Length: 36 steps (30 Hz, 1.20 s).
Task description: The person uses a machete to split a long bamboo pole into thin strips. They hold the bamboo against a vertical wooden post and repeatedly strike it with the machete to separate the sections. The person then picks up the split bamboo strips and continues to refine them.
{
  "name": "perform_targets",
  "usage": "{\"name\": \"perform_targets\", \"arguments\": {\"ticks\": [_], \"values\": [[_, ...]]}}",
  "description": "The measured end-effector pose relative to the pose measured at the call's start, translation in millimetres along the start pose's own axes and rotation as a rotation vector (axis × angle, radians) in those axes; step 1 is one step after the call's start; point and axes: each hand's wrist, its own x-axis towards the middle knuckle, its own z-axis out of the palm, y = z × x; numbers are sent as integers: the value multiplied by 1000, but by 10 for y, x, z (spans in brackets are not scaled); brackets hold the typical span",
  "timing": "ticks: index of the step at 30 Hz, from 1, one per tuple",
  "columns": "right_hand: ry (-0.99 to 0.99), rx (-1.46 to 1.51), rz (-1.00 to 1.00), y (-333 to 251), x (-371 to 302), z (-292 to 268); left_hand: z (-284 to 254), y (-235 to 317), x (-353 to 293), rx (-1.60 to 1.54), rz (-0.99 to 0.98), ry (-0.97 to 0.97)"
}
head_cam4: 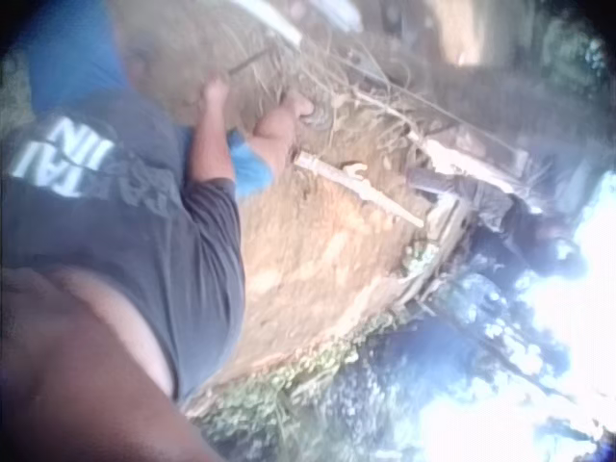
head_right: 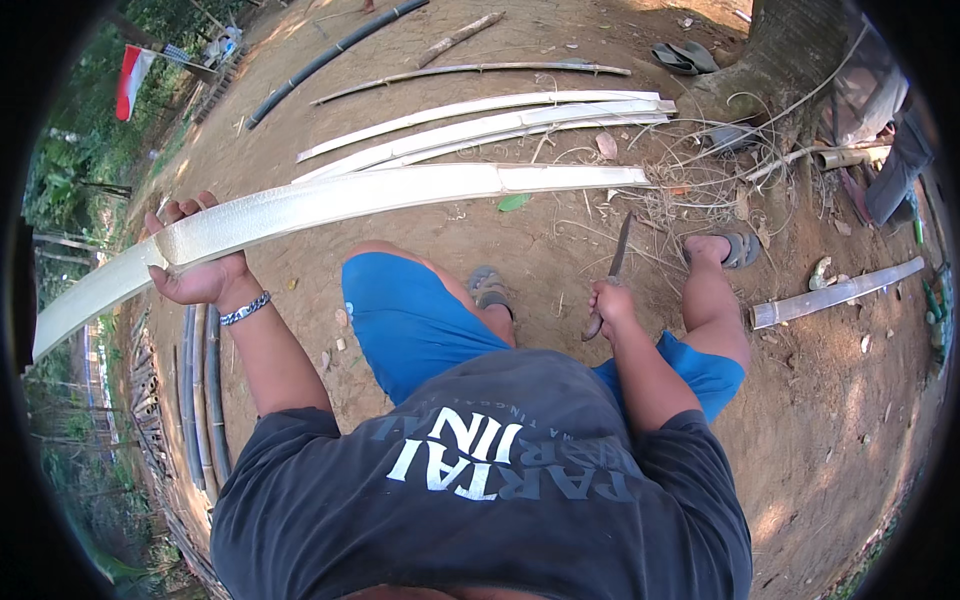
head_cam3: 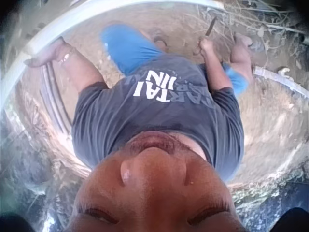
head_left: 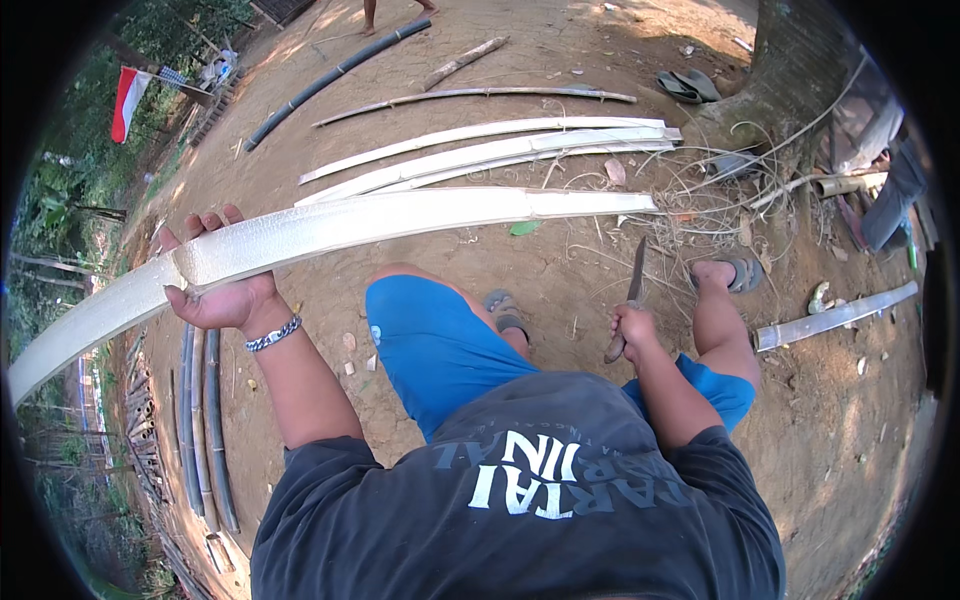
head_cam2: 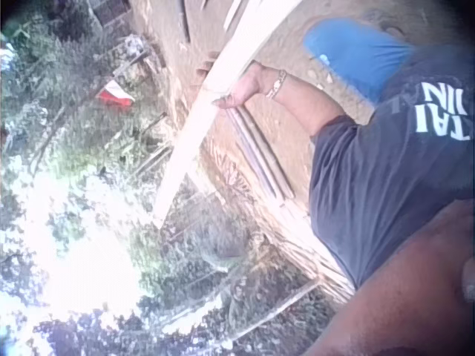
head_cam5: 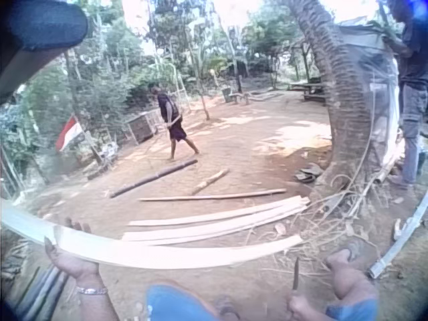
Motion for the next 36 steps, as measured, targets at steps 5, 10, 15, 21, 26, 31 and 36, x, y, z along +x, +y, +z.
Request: {"name": "perform_targets", "arguments": {"ticks": [5, 10, 15, 21, 26, 31, 36], "values": [[2, -37, -2, 45, -13, 48, 98, 30, -16, 20, 13, 29], [-30, -80, -2, -28, -87, 84, 231, 21, -12, 86, 10, 146], [-54, -70, -90, -30, -58, 102, 442, -37, -20, 236, 29, 354], [-10, -52, -57, 6, -25, -4, 537, -130, -33, 283, 29, 447], [8, -101, -60, 44, 84, -10, 548, -56, -29, 274, -31, 462], [31, -72, -58, 72, 68, -42, 567, -101, -45, 326, 13, 447], [18, -145, -92, 88, 44, 0, 597, -78, -68, 367, 33, 452]]}}
